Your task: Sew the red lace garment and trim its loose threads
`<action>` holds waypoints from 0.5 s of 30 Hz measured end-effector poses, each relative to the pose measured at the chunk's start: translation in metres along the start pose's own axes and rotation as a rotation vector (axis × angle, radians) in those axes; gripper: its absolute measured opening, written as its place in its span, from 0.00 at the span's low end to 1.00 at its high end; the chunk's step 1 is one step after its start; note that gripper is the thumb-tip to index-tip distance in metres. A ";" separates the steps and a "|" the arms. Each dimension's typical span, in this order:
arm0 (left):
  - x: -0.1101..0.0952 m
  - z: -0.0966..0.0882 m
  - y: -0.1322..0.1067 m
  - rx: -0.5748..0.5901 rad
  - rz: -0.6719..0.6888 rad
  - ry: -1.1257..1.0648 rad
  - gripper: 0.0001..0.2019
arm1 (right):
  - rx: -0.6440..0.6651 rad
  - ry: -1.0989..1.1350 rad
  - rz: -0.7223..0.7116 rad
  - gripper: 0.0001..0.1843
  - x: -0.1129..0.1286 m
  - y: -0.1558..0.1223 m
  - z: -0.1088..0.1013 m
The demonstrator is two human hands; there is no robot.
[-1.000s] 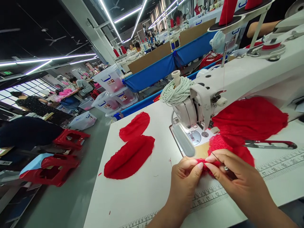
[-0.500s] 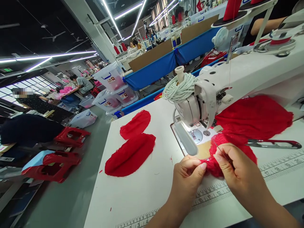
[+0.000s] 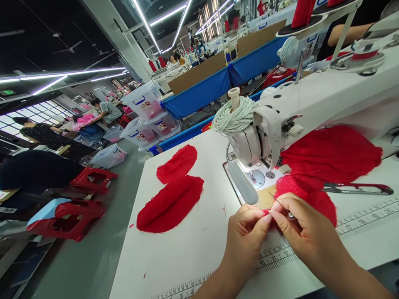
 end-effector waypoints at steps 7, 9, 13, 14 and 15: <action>0.002 -0.001 0.001 0.013 -0.057 -0.023 0.10 | -0.087 -0.062 -0.012 0.11 -0.004 -0.001 -0.012; 0.003 -0.001 0.002 0.012 -0.061 -0.033 0.11 | -0.036 -0.004 0.039 0.11 -0.004 -0.006 -0.009; 0.002 -0.001 0.003 0.004 -0.035 -0.019 0.10 | 0.003 0.037 0.049 0.11 -0.001 -0.008 0.000; 0.001 0.000 0.002 0.002 -0.023 -0.007 0.10 | -0.004 0.022 0.027 0.11 -0.001 -0.006 0.001; 0.001 0.000 0.002 0.004 -0.012 0.007 0.10 | -0.015 0.003 -0.001 0.11 0.000 -0.004 0.001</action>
Point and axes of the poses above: each hand's wrist, its own y-axis towards the middle knuckle, its own z-axis out of the palm, x = y × z, the point moved 5 cm from there along y, towards the middle knuckle, and after that the axes turned 6 degrees about -z, right-handed, at the moved point
